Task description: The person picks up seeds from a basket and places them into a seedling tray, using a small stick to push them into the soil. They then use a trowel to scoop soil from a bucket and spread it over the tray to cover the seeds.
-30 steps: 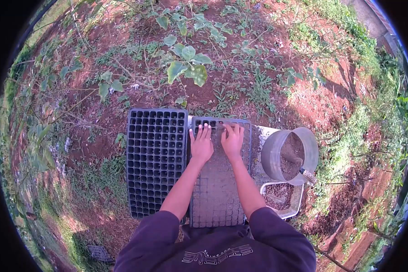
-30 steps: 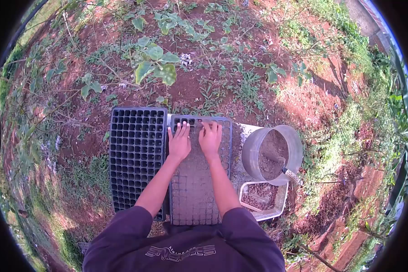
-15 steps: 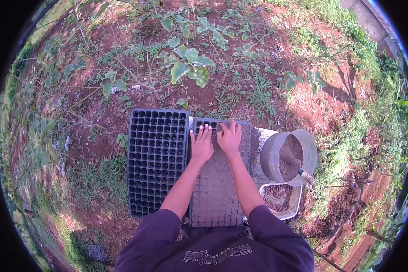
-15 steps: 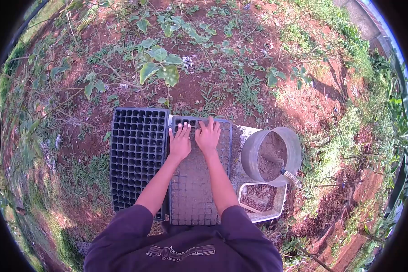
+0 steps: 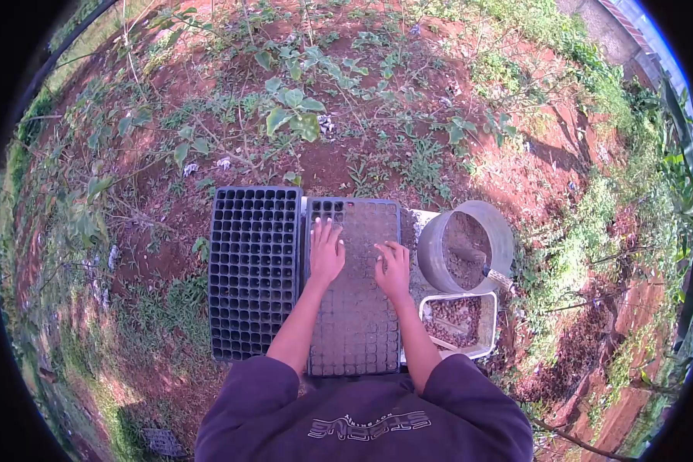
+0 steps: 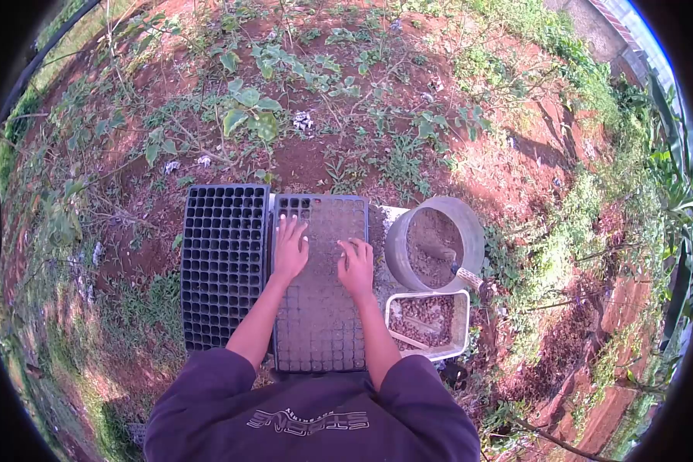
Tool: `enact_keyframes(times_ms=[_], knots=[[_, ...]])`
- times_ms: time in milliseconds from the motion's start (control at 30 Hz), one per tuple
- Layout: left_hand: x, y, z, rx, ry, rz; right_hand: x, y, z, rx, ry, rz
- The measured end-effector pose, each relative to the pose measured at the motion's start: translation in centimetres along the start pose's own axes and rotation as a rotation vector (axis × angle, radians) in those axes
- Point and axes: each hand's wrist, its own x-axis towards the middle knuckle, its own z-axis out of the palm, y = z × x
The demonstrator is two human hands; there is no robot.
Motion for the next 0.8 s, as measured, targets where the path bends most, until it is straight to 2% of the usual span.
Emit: enact_keyframes(times_ms=[67,133,367,567,633,800], knots=[[-2.6,1.3,0.4,-0.138,0.111,-0.018,-2.2,0.6,-1.8,0.025,0.008,0.01],[-5.2,2.8,1.1,-0.156,0.1,-0.03,-4.3,1.5,-3.4,0.076,0.032,0.075],[-12.2,10.1,4.6,-0.208,0.009,0.056,-11.2,5.7,-8.4,0.071,-0.012,-0.01],[-16.7,16.0,8.0,-0.217,-0.047,0.13,-16.8,10.2,-12.6,0.05,-0.003,0.038],[-17.9,17.3,8.7,-0.2,-0.073,0.15,-18.4,11.7,-13.5,-0.061,-0.007,0.064],[-20.8,19.6,10.4,-0.102,-0.175,0.288,-21.4,15.4,-14.1,-0.127,-0.145,0.119]])
